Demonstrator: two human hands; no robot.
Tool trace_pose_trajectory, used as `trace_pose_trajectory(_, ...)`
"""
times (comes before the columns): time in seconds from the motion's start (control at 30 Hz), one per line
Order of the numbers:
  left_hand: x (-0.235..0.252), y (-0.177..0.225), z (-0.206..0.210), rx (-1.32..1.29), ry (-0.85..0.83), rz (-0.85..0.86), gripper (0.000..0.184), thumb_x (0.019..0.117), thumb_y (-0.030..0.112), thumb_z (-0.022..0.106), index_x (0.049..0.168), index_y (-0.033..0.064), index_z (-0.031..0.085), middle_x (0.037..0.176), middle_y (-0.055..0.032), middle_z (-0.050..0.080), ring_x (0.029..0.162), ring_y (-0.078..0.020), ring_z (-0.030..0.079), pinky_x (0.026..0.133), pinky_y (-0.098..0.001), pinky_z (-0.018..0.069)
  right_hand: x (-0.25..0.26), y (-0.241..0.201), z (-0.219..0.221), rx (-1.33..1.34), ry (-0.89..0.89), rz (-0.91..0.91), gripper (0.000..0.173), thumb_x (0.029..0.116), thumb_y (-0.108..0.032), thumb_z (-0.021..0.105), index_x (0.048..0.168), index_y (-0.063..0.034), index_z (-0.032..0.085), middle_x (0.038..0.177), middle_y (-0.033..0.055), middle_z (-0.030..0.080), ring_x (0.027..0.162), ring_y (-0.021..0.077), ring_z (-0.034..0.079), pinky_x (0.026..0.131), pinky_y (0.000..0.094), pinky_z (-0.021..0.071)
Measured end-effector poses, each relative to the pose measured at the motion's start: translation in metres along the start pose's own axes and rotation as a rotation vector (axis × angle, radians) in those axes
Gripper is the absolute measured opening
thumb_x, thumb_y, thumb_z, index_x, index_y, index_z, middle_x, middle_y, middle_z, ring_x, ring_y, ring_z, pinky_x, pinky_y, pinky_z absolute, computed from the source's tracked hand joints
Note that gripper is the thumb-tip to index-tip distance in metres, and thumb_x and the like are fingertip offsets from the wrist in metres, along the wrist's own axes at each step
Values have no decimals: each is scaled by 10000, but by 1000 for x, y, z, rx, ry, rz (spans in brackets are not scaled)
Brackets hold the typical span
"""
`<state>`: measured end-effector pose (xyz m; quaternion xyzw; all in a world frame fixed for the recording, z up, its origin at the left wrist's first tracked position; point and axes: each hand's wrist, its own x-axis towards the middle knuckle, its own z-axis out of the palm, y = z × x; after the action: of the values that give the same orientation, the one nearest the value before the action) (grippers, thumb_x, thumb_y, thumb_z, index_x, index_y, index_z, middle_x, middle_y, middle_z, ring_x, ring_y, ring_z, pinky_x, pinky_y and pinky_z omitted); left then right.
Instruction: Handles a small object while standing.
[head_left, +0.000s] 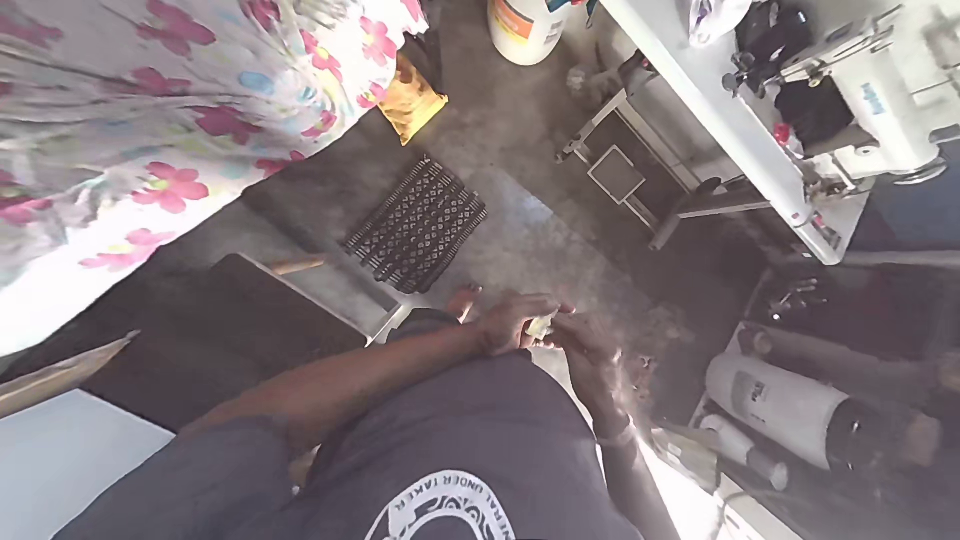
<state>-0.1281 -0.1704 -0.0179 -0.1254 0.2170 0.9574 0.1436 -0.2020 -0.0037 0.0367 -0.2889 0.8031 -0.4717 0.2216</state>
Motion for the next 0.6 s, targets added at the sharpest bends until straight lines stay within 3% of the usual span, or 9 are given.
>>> trace_pose_trajectory(0.17,2,3,8,62,36,-52,344,1093,266,405,1271,55,610,1085,-93,691,948,-195,690,869,-392,593,1,9,0,-13,6,63,127,919,-58,716,1027,-26,774,972,66,739,804,142,738,740,327,666)
trace_pose_trajectory(0.33,9,8,19,112,119,-93,204,1072,209,491,1154,76,622,979,-40,686,875,-149,679,820,-350,588,1,15,9,-222,115,6,171,938,-185,717,1036,-55,767,934,30,729,748,95,715,682,301,645)
trace_pose_trajectory(0.5,12,8,24,161,194,-112,123,1060,91,490,1139,54,576,873,-26,664,766,-138,678,757,-346,610,1,19,13,-196,163,54,300,915,-148,715,1165,17,711,985,72,761,803,119,739,740,332,647)
trace_pose_trajectory(0.6,9,12,21,121,310,-147,215,1089,108,432,1242,12,548,1031,-114,715,872,-214,729,792,-385,626,-4,21,5,-99,175,49,361,899,-125,743,1206,51,670,922,57,758,719,99,701,648,279,614)
